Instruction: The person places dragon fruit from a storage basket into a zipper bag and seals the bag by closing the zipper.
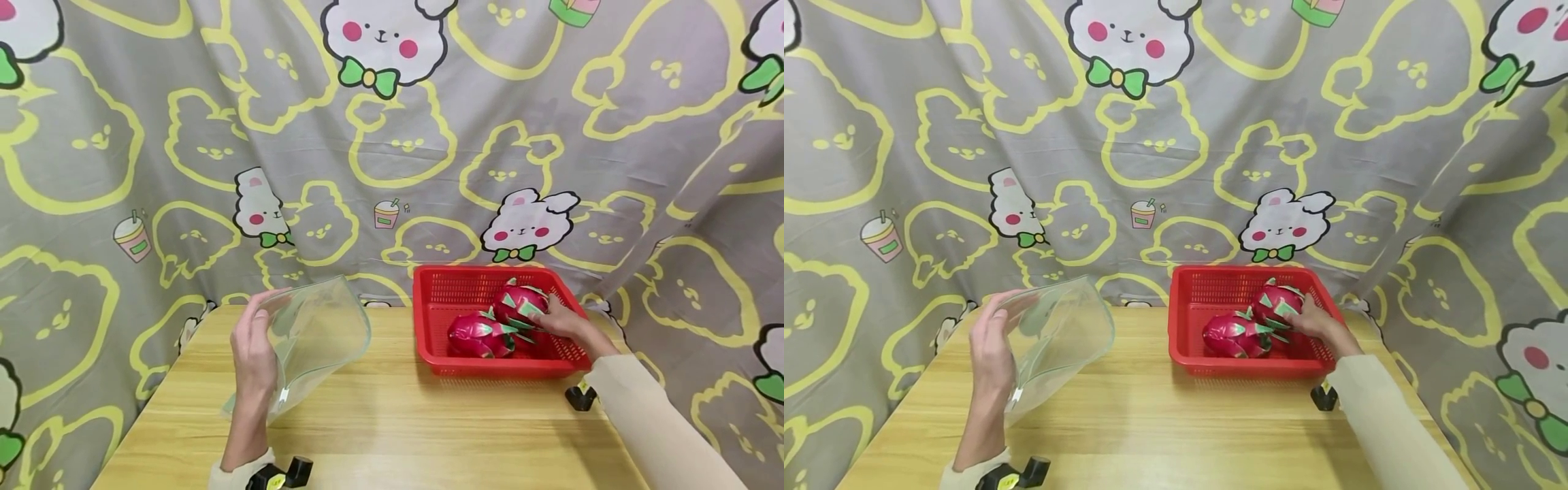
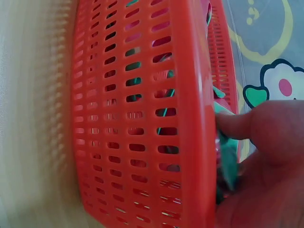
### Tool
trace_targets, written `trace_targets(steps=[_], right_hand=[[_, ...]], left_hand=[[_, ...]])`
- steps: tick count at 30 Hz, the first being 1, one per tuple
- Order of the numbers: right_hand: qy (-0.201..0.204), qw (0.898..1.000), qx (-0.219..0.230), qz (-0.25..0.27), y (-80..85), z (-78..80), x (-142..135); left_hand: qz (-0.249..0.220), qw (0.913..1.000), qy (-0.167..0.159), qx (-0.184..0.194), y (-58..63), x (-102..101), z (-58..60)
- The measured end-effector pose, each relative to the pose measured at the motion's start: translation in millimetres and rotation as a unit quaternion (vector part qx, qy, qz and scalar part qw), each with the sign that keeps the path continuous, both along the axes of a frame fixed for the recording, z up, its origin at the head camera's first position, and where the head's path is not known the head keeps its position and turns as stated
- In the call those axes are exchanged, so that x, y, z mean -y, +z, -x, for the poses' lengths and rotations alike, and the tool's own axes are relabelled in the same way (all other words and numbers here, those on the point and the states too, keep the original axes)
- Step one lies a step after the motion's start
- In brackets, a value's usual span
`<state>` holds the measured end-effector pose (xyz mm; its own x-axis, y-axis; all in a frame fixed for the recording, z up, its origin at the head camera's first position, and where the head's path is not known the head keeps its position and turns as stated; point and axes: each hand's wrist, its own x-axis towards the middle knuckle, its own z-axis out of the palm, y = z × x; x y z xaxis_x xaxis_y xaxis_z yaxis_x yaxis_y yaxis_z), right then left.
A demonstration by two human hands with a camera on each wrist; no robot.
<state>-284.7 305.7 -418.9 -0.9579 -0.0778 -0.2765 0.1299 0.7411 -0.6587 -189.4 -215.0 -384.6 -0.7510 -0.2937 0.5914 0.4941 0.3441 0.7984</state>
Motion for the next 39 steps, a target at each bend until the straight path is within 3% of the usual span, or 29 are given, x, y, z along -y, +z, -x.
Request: trace_targets(steps=[7,12,18,28,39], right_hand=[[-0.029,0.997,-0.041,-0.056,0.9,-3.2,-0.4],[-0.050,0.995,-0.046,-0.068,-3.5,-2.0,-1.0],[-0.056,0.996,-0.054,-0.053,-7.8,0.1,-5.5],[-0.038,0.995,-0.075,-0.054,-13.5,3.8,-3.9],[-0.067,0.993,-0.090,-0.023,-24.0,3.2,-8.2]], left_hand=[[0.021,0.9991,0.037,0.007,-1.9,-0.6,1.1],[0.017,0.9950,0.098,-0.014,-1.7,-1.0,0.6],[0.063,0.9841,0.161,-0.038,-1.2,-0.3,1.2],[0.076,0.9849,0.155,-0.010,-7.1,0.5,5.5],[0.079,0.9889,0.125,0.011,-8.6,-0.2,8.1]])
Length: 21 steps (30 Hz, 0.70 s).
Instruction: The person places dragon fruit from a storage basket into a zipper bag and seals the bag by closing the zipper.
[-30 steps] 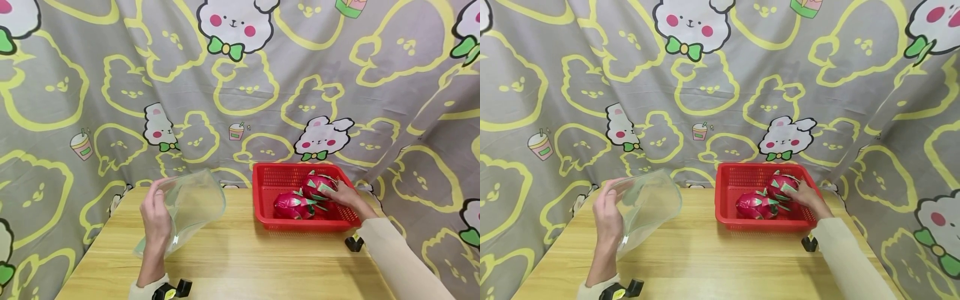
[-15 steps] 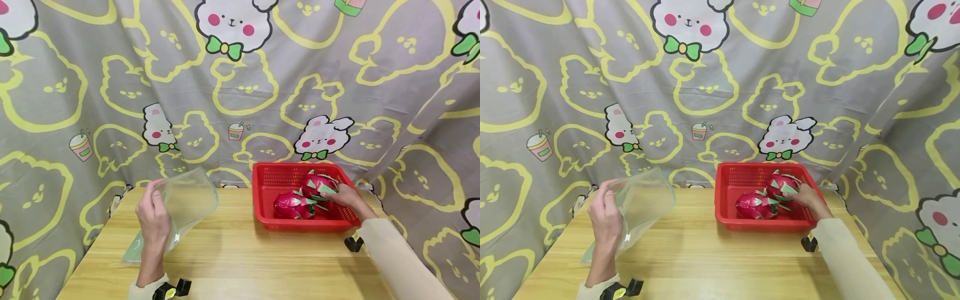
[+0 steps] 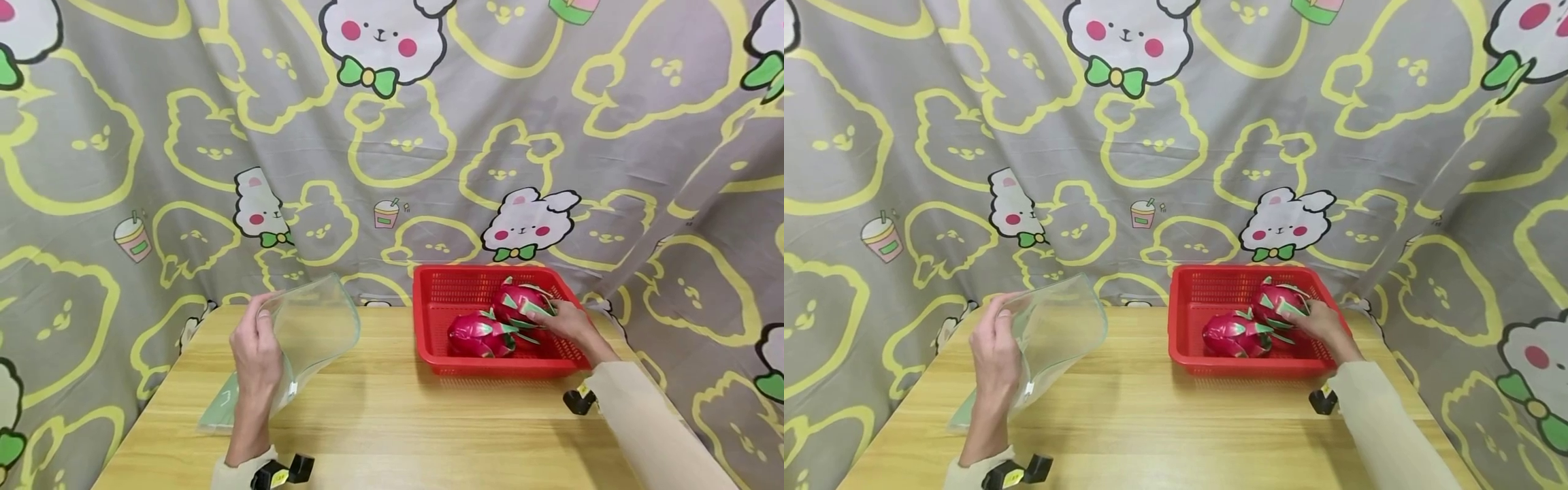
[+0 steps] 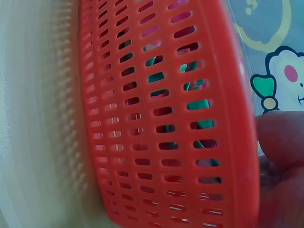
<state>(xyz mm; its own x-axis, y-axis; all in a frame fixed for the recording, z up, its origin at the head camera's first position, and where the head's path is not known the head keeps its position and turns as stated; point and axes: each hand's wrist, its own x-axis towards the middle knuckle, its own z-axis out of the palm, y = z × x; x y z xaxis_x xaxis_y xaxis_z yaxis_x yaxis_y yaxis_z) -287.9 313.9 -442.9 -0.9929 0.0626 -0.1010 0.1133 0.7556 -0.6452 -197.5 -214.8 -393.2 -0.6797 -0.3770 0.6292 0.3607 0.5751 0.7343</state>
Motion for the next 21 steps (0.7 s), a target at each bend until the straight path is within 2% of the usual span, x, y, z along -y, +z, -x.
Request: trace_targets(steps=[4,8,10,16,21], right_hand=[[-0.016,0.999,0.021,0.046,0.7,-1.5,-0.2],[-0.021,0.998,0.032,0.059,2.6,-2.7,1.4],[-0.028,0.998,0.029,0.055,3.3,-4.0,1.7],[-0.047,0.994,0.006,0.098,2.1,-5.7,1.6],[-0.063,0.993,0.003,0.102,1.1,-7.5,3.5]], left_hand=[[-0.002,1.0000,-0.006,0.005,0.5,-0.4,0.4],[-0.006,0.9999,-0.008,0.003,0.4,-0.8,-0.9],[-0.006,0.9999,-0.010,0.000,0.4,-0.8,-1.8],[-0.010,0.9998,-0.014,-0.004,-0.2,-0.3,-2.5],[-0.010,0.9997,-0.023,-0.004,-1.4,-0.2,-2.1]])
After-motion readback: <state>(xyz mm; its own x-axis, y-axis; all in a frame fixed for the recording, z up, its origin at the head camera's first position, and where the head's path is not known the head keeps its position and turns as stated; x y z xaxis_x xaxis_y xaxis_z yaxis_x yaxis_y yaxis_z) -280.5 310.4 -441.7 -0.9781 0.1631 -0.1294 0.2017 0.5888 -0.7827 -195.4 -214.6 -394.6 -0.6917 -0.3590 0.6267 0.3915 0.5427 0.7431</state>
